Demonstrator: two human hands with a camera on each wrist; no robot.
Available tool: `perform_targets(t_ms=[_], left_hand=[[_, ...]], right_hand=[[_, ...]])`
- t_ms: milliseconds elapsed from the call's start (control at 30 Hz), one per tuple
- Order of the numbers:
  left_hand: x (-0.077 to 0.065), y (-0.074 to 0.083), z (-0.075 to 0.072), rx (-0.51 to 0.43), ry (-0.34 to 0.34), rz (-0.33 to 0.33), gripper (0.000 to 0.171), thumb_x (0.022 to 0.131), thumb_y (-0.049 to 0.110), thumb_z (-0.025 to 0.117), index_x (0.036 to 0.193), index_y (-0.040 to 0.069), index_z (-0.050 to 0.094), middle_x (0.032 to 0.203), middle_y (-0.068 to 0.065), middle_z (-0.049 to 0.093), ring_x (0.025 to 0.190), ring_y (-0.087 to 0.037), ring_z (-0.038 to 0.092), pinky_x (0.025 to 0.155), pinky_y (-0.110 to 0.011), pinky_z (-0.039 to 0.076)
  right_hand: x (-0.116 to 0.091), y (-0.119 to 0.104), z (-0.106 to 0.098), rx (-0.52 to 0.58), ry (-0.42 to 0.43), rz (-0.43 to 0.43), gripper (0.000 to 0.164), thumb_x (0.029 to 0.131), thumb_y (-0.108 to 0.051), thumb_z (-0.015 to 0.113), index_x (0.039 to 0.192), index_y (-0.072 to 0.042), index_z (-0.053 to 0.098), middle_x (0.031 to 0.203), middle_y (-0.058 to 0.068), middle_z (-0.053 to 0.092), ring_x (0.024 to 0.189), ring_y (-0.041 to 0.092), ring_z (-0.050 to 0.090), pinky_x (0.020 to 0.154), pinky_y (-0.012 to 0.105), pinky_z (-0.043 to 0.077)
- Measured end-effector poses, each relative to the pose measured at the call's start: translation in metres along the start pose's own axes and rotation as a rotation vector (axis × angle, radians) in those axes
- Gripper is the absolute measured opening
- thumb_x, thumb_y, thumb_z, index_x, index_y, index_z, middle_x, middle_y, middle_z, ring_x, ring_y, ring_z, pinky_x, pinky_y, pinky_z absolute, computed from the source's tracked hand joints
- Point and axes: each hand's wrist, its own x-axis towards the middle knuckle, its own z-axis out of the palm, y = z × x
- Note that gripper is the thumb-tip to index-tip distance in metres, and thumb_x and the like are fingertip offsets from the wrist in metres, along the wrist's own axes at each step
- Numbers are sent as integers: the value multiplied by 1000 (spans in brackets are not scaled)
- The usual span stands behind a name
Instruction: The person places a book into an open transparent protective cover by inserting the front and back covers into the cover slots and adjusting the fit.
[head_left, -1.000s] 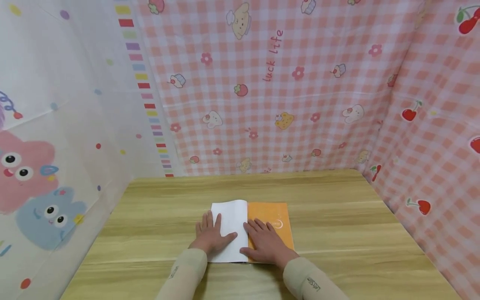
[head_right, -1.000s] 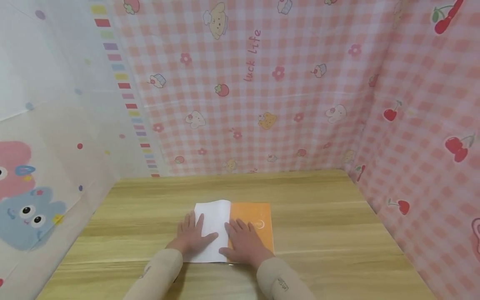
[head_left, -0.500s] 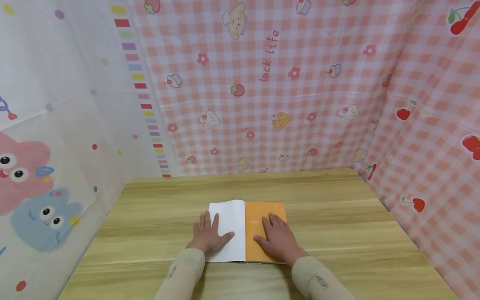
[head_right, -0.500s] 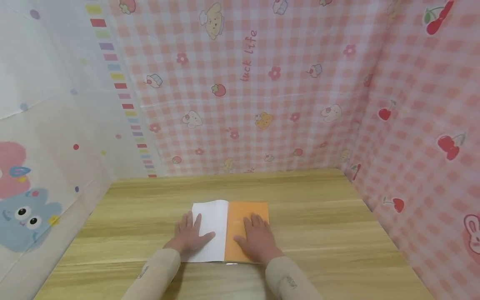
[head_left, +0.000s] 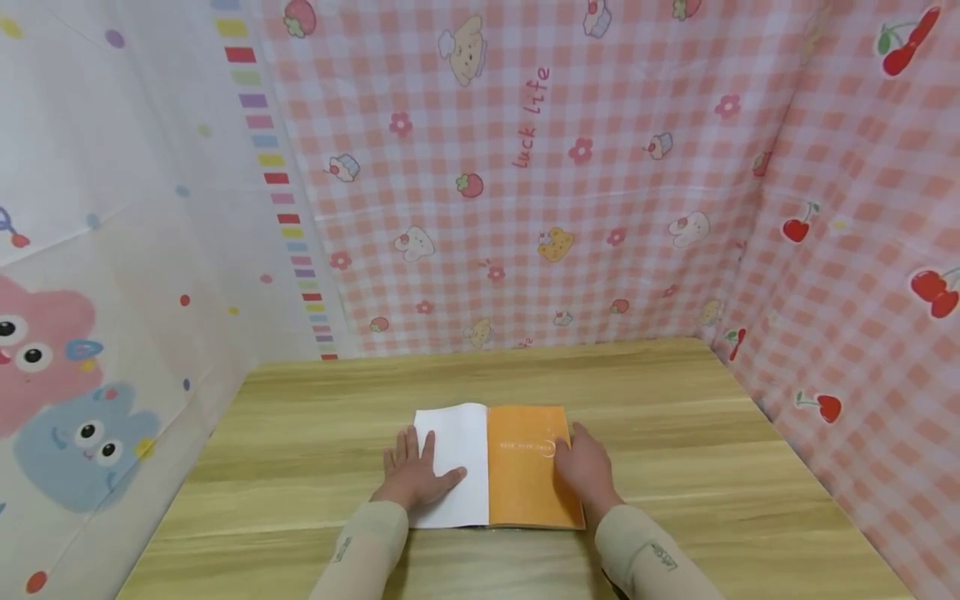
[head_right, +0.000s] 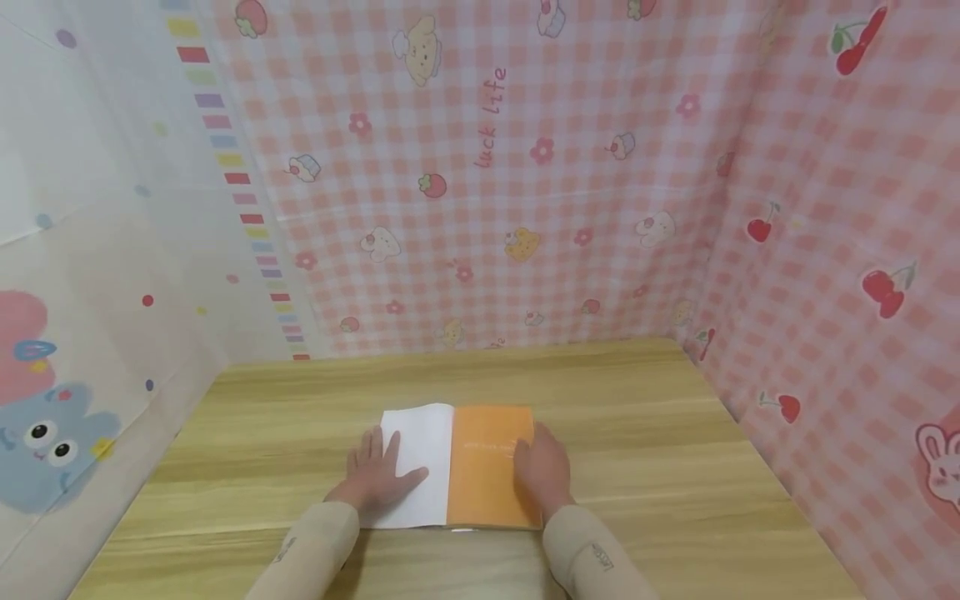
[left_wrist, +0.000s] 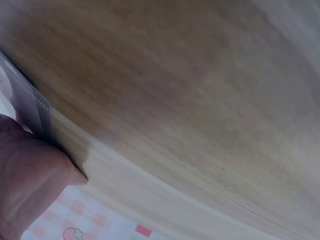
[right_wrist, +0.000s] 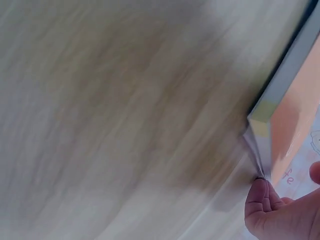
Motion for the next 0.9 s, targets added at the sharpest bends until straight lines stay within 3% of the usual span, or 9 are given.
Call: perform_targets(t_ms=[233, 533, 900], left_hand=[[2, -3, 4, 4, 4, 2, 93, 88, 63, 48, 151, 0, 21, 156, -33, 1, 140, -46, -3, 111, -67, 3], [2, -3, 2, 4, 10, 6, 94, 87, 64, 48, 150, -1, 22, 155, -34, 3, 140, -46, -1, 111, -68, 4], [-1, -1, 0, 8, 13, 6, 94, 87, 63, 49, 150, -2, 23, 155, -34, 4, 140, -47, 0, 110, -68, 4]], right_hand=[[5, -2, -3, 92, -38, 132, 50, 94, -14, 40, 135, 15, 41, 130, 36, 53, 121, 48, 44, 102, 59, 37], [5, -3, 0, 53, 2, 99, 47, 92, -12, 42, 131, 12, 49, 125, 32, 59, 115, 47, 50, 96, 59, 42], [5, -9, -2, 114, 31, 150, 46, 93, -14, 43, 132, 9, 50, 116, 28, 64, 108, 42, 55, 93, 57, 43]])
